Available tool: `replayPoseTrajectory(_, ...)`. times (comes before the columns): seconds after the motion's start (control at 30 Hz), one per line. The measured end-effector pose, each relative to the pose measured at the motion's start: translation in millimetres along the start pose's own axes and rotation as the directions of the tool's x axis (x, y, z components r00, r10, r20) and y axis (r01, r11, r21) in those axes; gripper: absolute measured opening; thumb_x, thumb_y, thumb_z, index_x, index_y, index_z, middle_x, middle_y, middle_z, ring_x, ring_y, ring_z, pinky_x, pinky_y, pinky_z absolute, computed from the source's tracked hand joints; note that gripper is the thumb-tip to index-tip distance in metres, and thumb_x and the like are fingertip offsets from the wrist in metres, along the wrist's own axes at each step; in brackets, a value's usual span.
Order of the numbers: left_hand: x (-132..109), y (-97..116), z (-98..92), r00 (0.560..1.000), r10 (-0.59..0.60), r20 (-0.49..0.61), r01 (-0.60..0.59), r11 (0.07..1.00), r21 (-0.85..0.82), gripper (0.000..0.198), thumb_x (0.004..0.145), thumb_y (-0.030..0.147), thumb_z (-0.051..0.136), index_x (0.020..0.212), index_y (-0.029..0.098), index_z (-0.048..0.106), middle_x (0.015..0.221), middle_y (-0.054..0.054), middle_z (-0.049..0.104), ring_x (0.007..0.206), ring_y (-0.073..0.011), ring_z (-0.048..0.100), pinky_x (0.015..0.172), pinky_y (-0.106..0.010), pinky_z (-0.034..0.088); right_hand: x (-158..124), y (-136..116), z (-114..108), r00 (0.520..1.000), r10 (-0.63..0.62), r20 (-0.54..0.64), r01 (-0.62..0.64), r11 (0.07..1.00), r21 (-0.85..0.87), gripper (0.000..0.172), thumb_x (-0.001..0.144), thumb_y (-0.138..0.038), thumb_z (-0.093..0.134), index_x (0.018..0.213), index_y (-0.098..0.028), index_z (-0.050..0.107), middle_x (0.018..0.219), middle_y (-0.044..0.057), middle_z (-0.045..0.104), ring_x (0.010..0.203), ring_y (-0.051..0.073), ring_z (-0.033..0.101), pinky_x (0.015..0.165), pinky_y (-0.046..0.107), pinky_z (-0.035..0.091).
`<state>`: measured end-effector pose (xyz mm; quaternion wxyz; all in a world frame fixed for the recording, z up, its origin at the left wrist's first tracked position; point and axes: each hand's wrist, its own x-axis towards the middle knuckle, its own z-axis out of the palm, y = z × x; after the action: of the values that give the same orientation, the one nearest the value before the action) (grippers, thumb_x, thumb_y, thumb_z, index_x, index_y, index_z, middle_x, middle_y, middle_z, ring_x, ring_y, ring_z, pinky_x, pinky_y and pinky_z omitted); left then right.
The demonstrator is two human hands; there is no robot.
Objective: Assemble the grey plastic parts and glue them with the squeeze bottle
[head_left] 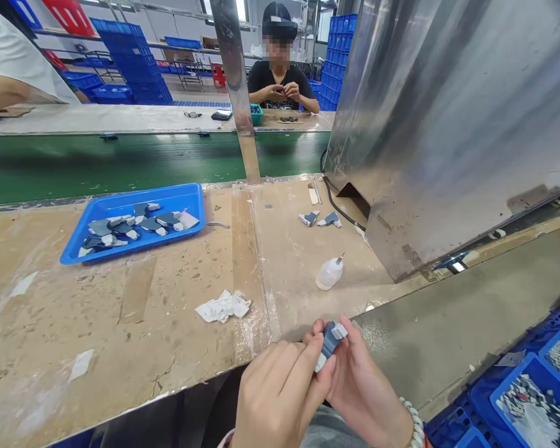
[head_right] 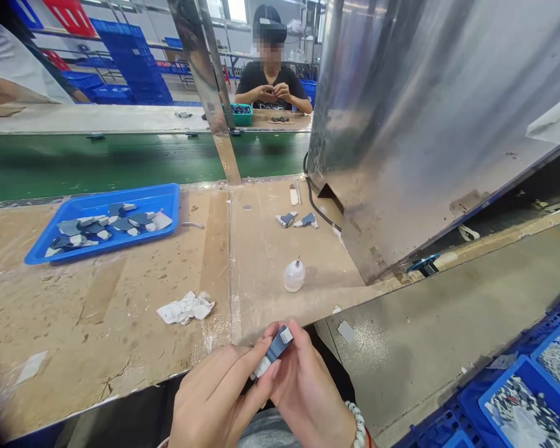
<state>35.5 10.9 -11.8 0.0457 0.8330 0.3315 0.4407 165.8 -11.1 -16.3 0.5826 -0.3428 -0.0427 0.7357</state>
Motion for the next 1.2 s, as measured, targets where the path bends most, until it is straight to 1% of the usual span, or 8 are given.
replayPoseTrajectory(0.27,-3,1,2.3,0.993,0.085,-0.083,-0.078,0.993,0.088,0.019,0.096,0.013,0.061,0.111,0.005,0.069,0.064,-0.001,0.063,0.057,-0.0125,0.054,0.057,-0.028,0.042,-4,3,4,0.995,-0.091,-0.044,0.087,0.993,-0.074,0.041,0.072,-0.055,0.084,0.086,-0.018,0.074,0.083,0.003,0.064,0.076,0.015,0.057,0.072,0.025,0.049)
replayPoseTrajectory(0.47,0,4,-6.5,0.997,0.081,-0.012,-0.078,0.988,0.134,0.021,0.095,0.012,0.061,0.114,0.003,0.066,0.06,0.001,0.058,0.053,-0.0124,0.05,0.053,-0.029,0.038,-7,4,6,0.999,-0.039,-0.023,0.038,0.997,-0.064,0.035,0.079,-0.051,0.08,0.089,-0.018,0.074,0.08,0.0,0.059,0.075,0.012,0.055,0.072,0.02,0.05)
replayPoseTrajectory(0.67,-4,-17,-15.7,0.995,-0.067,0.078,0.072,0.996,-0.058,0.02,0.101,0.02,0.054,0.116,0.015,0.066,0.075,-0.001,0.067,0.065,-0.0131,0.061,0.06,-0.025,0.046,2,-5,-8,0.983,-0.009,0.185,0.053,0.971,-0.234,0.053,0.088,-0.069,0.058,0.106,-0.02,0.07,0.065,-0.001,0.06,0.053,0.012,0.056,0.053,0.025,0.051)
replayPoseTrajectory(0.77,-7,-40,-24.0,0.981,-0.163,0.102,0.166,0.986,-0.019,0.019,0.101,0.021,0.053,0.117,0.018,0.065,0.095,-0.005,0.071,0.083,-0.0148,0.065,0.073,-0.025,0.051,10,-21,-29,0.959,-0.251,0.13,0.282,0.807,-0.519,0.055,0.091,-0.068,0.053,0.118,-0.022,0.064,0.071,0.0,0.065,0.053,0.014,0.057,0.057,0.03,0.053)
replayPoseTrajectory(0.87,-8,-59,-27.1,0.968,-0.201,0.151,0.186,0.977,0.104,0.018,0.102,0.022,0.052,0.113,0.02,0.066,0.102,-0.007,0.069,0.095,-0.0192,0.064,0.079,-0.031,0.054,23,-42,-42,0.777,-0.63,0.014,0.406,0.485,-0.775,0.041,0.088,-0.056,0.068,0.113,-0.024,0.063,0.09,0.003,0.067,0.077,0.017,0.063,0.077,0.034,0.054)
replayPoseTrajectory(0.93,-9,-66,-24.7,0.963,-0.223,0.154,0.2,0.968,0.151,0.02,0.102,0.023,0.05,0.112,0.02,0.067,0.103,-0.008,0.068,0.096,-0.0211,0.063,0.079,-0.034,0.055,36,-53,-41,0.688,-0.724,0.052,0.417,0.336,-0.845,0.049,0.083,-0.052,0.075,0.121,-0.026,0.058,0.115,0.006,0.064,0.1,0.022,0.062,0.093,0.038,0.05)
replayPoseTrajectory(1.07,-9,-69,-15.7,0.962,-0.255,0.096,0.236,0.955,0.178,0.02,0.101,0.02,0.052,0.115,0.019,0.065,0.103,-0.008,0.069,0.096,-0.0218,0.063,0.081,-0.037,0.055,58,-64,-30,0.785,-0.586,0.201,0.387,0.209,-0.898,0.071,0.08,-0.052,0.076,0.139,-0.029,0.042,0.144,0.01,0.051,0.123,0.028,0.053,0.107,0.048,0.04)
replayPoseTrajectory(1.2,-7,-68,-10.8,0.964,-0.259,0.058,0.251,0.961,0.116,0.017,0.098,0.019,0.059,0.114,0.021,0.065,0.104,-0.006,0.071,0.099,-0.0208,0.064,0.087,-0.036,0.055,68,-62,-25,0.852,-0.457,0.256,0.319,0.066,-0.945,0.047,0.09,-0.047,0.066,0.13,-0.027,0.052,0.138,0.008,0.058,0.127,0.029,0.051,0.109,0.052,0.036)
